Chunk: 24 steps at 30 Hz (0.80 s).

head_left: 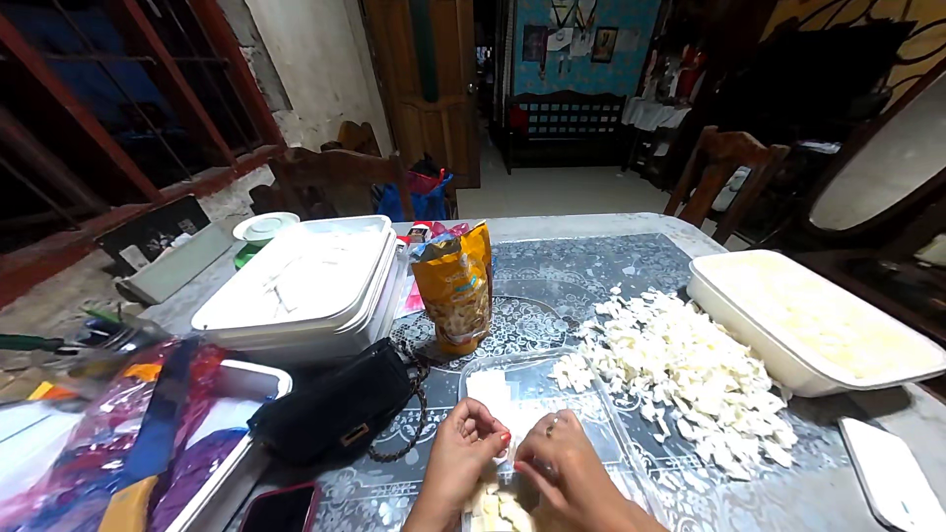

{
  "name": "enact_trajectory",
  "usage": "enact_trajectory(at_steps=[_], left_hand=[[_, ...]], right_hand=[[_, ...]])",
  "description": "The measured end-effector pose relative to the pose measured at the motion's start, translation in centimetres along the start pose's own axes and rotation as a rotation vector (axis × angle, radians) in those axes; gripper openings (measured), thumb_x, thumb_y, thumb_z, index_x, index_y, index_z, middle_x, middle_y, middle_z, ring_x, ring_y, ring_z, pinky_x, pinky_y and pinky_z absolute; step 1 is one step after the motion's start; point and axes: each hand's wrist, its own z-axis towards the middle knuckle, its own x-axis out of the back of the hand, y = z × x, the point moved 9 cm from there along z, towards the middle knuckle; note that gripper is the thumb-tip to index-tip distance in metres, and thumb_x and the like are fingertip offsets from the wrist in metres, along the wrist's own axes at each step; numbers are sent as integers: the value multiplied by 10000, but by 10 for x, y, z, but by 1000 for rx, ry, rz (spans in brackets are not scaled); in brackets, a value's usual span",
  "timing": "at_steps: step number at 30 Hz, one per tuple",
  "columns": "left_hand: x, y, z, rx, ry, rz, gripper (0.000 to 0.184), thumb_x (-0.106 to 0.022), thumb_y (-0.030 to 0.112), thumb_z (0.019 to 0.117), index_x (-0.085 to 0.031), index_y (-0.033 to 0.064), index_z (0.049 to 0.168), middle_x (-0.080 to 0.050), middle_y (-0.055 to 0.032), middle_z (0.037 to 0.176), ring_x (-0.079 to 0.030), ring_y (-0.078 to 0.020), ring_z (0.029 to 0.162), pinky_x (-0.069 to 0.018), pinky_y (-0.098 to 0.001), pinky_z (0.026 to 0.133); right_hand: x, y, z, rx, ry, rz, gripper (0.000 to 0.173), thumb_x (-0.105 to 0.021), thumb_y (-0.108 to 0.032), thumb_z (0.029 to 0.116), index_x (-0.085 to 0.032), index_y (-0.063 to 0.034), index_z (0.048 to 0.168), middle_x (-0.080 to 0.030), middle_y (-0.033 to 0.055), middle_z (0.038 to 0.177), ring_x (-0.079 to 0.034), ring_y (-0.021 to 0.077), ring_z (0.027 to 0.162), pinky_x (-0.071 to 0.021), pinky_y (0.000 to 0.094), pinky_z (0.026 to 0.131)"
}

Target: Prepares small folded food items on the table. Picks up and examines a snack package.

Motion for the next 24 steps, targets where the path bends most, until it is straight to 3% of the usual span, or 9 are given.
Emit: enact_trajectory(at_steps=[2,4,6,9,11,13,17,21,24], left_hand=[[1,3,0,-96,-9,323,102,-687,-9,865,-633,-13,952,-696,-52,867,-689,-114,746,-591,-276,710],[-10,7,-5,-250,-100,730,136,-701,62,897,-719,-34,992,-717,-156,962,-714,-258,867,-597,-423,800],[-22,1,-12,-330,-204,1001,218,-743,111,880,-738,-40,1037,-711,-223,1039,-695,-392,991,-570,-531,861],[-31,-7,-16,-333,-243,1174,173,-653,64,939,-742,-62,1018,-705,-232,1042,-686,-416,1021,-577,-509,845],[-32,-4,-17,-384,-197,1192,153,-625,23,947,-748,-65,966,-719,-224,987,-708,-402,969,-591,-489,808],[-32,-2,-18,-420,-175,1184,148,-631,23,947,-750,-66,951,-725,-222,961,-718,-398,943,-596,-489,796],[-32,-2,-18,-435,-209,1167,152,-649,42,941,-751,-66,973,-730,-220,960,-721,-404,936,-594,-501,810],[-30,2,-20,-516,-162,1156,121,-685,55,914,-755,-33,871,-742,-176,891,-735,-361,873,-602,-477,744],[-24,1,-15,-375,-195,1089,74,-696,15,882,-743,-41,878,-729,-187,848,-731,-369,837,-583,-527,771]], right_hand=[[6,-8,0,97,98,-159,117,-641,-212,903,-727,-157,847,-746,3,832,-716,175,903,-479,430,928],[29,-3,2,85,241,-365,124,-626,-212,904,-692,-179,805,-735,-7,828,-702,161,913,-448,424,992],[64,15,6,-20,362,-584,140,-633,-161,893,-694,-118,775,-737,59,821,-723,238,877,-488,506,948],[102,47,11,-225,365,-706,51,-665,-22,854,-708,-32,827,-730,179,909,-706,404,919,-492,614,843],[94,57,12,-339,161,-503,70,-715,13,839,-743,-8,899,-727,218,964,-690,461,970,-499,651,842],[58,55,8,-416,-240,-174,140,-711,-14,875,-760,7,1005,-719,238,1034,-669,453,1036,-485,629,938],[-9,20,-13,-206,-784,201,227,-729,-23,891,-766,-21,1116,-694,258,1082,-648,434,1057,-479,588,955],[-24,15,-18,-206,-900,233,205,-697,-28,929,-758,-2,1123,-686,262,1130,-630,431,1109,-469,557,982],[-26,21,-18,-275,-900,209,195,-709,-47,925,-736,24,1105,-680,255,1108,-628,421,1107,-480,556,965]])
